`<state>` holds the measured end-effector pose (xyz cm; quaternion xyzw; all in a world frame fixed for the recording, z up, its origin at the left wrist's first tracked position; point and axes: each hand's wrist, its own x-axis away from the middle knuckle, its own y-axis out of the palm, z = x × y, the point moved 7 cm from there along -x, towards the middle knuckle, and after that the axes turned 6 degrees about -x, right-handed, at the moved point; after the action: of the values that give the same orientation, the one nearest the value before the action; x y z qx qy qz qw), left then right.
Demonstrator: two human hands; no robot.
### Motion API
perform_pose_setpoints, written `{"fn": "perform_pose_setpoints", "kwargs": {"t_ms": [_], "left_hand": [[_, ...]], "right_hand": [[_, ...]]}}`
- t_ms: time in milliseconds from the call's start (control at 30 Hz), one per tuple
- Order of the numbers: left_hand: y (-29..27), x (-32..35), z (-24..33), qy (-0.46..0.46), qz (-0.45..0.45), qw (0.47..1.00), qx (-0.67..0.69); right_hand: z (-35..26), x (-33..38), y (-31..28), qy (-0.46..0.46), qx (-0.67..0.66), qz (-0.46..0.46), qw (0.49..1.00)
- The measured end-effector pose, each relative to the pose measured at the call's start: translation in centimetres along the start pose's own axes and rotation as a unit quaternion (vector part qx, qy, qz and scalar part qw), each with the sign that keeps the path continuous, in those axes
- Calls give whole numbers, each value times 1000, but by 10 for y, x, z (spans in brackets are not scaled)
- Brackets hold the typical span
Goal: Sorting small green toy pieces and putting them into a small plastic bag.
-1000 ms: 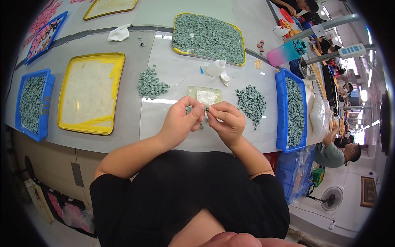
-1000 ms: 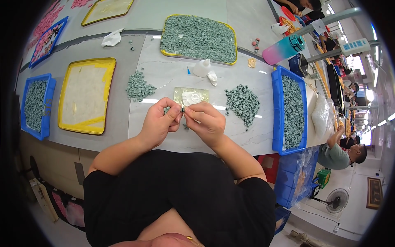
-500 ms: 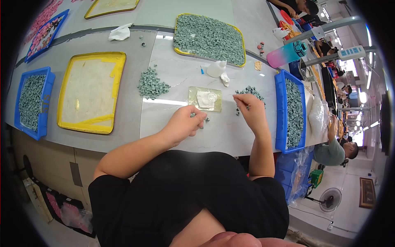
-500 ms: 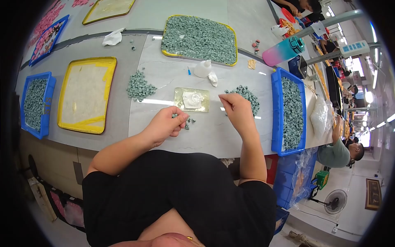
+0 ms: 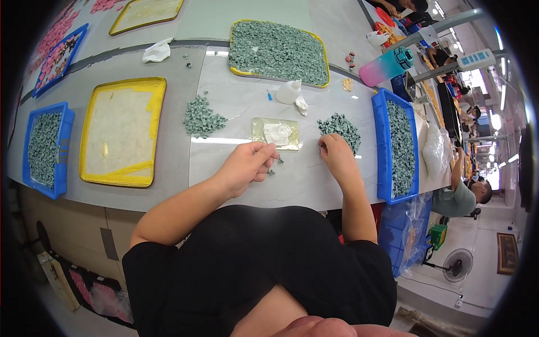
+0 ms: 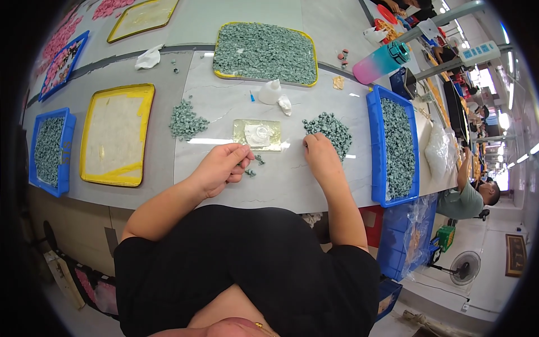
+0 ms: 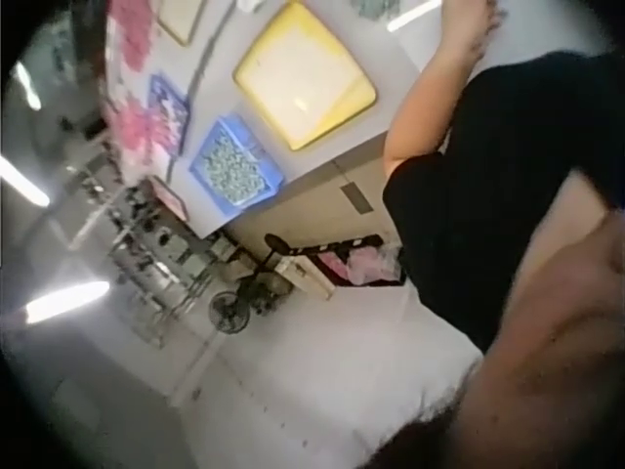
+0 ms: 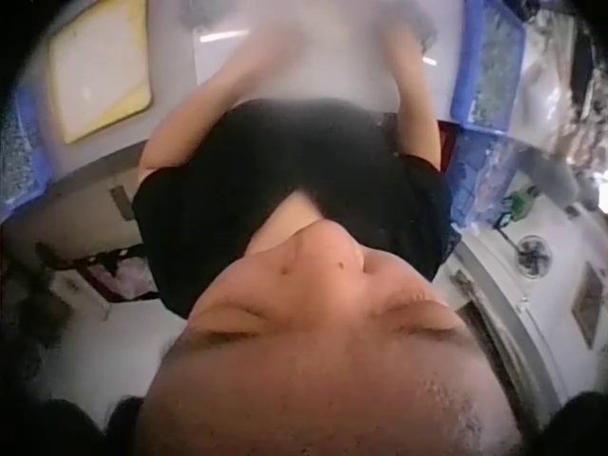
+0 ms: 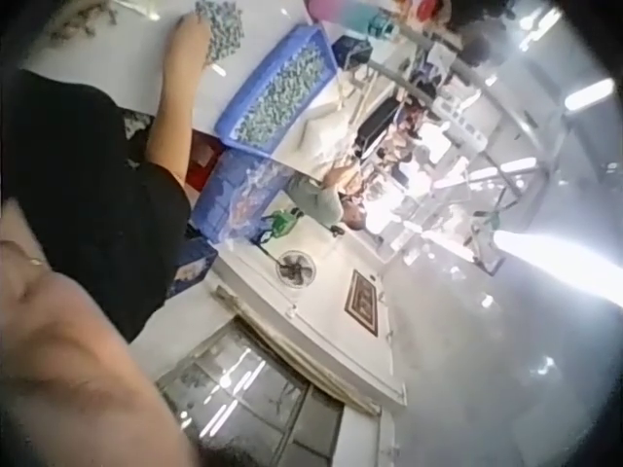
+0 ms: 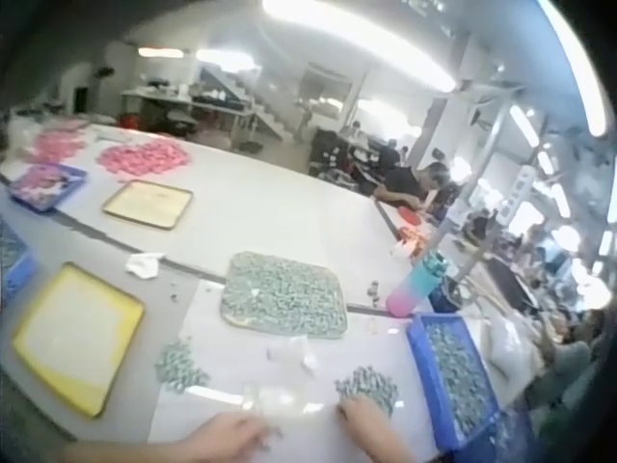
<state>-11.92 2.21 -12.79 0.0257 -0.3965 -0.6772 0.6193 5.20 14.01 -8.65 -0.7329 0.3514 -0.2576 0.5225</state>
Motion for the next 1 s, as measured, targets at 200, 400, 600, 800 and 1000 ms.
{"fn": "perform_pose_setpoints", "kwargs": {"t_ms": [200,400,600,800,1000], "left_hand": [[10,-3,-1,-23,9,999,49],[40,-11,5,-9,-58,998,-34],[83,-12,9,13,-11,999,-33],[110,-12,13,26,20,998,-48],[120,-13,9,31,28,997,-62]], "right_hand": [[-17,1,-12,-4,-146,12,989],[-67,17,-35,-87,-301,0,950],[-62,40,-76,-214,-256,119,935],[-38,57,-92,-173,-297,93,934],[-33,67,-96,-212,-267,80,937]]}}
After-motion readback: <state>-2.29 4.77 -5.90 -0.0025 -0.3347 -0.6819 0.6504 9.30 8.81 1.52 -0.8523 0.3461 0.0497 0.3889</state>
